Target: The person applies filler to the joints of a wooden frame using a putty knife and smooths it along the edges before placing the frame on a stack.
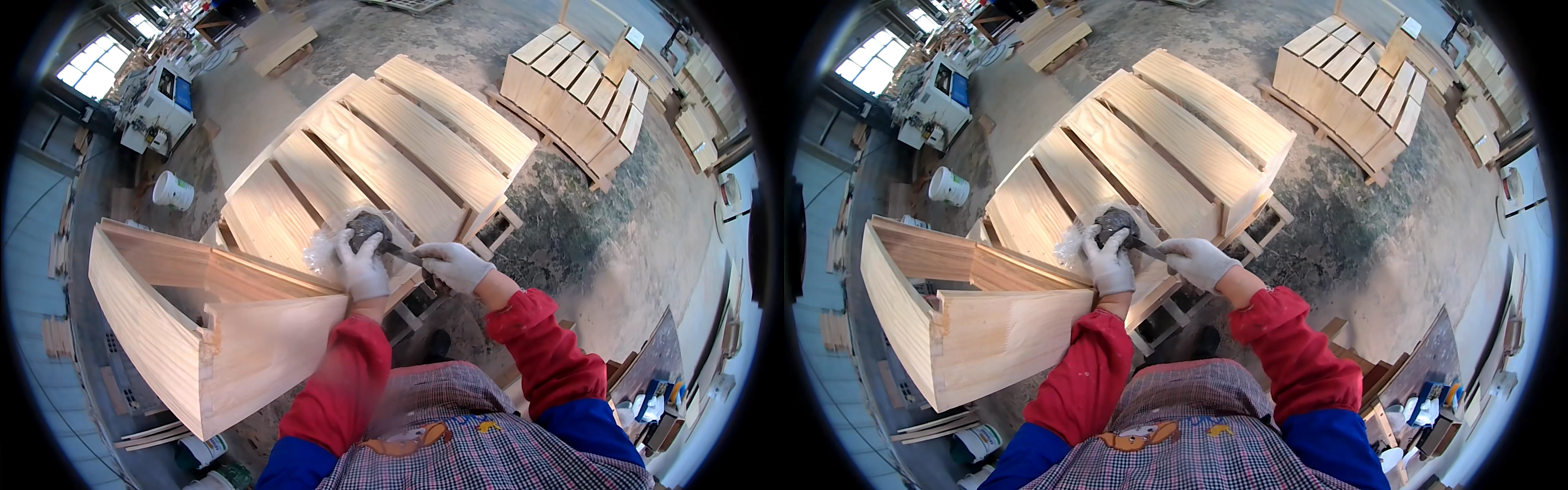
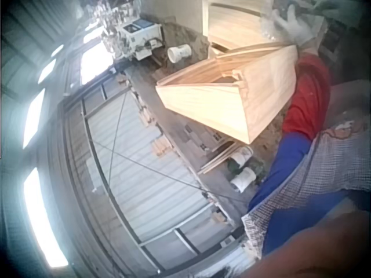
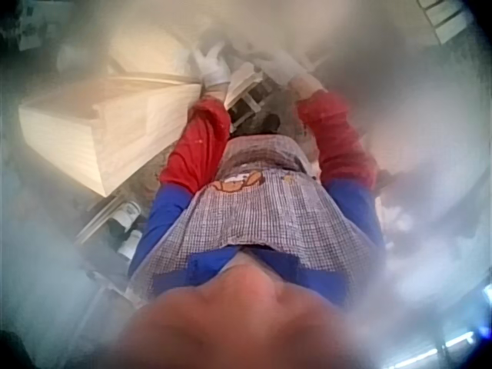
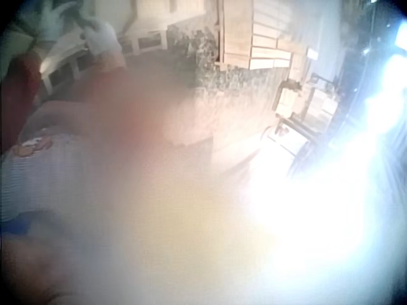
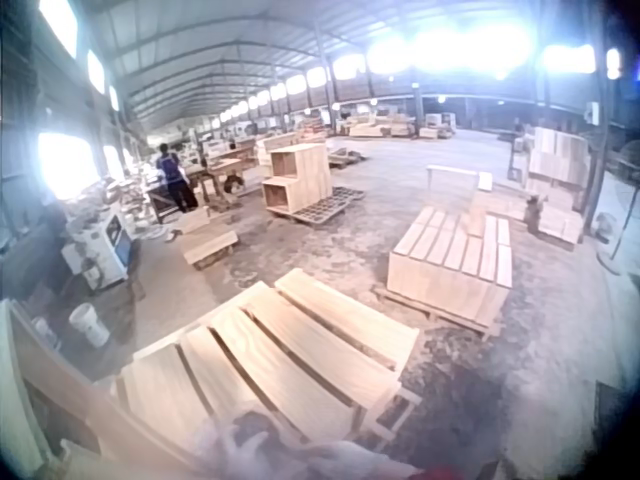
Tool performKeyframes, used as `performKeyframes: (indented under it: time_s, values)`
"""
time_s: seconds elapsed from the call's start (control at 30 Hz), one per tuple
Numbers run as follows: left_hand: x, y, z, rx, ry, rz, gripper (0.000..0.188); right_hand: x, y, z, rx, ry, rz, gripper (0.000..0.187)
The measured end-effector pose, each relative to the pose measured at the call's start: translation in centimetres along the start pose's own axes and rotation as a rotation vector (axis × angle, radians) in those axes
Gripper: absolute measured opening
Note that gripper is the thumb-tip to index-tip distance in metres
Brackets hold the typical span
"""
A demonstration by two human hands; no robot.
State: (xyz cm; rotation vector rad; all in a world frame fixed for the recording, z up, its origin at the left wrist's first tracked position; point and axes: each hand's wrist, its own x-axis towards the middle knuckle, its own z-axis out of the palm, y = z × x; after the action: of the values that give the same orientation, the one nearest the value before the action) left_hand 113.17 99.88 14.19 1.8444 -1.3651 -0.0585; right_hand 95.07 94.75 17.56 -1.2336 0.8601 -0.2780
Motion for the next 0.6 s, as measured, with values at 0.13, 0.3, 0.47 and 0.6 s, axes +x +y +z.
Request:
performKeyframes:
  time_s: [0.13,0.3,0.47,0.6]
  values:
    - [-0.2,-0.5,0.0,-0.028,-0.035,-0.027,0.038,0.4,0.1,-0.6,0.055,-0.051,0.019,0.033]
    - [-0.3,-0.9,0.2,-0.021,-0.059,-0.031,0.039,0.2,-0.3,-0.6,0.173,-0.104,0.055,0.034]
    - [-1.1,0.9,-0.1,-0.01,0.0,-0.03,0.05,-0.1,-0.4,-0.5,0.441,-0.143,-0.003,0.034]
    - [-4.5,5.0,-4.4,-0.306,-0.044,-0.01,0.063,-2.4,-1.6,0.9,0.634,-0.033,-0.016,0.034]
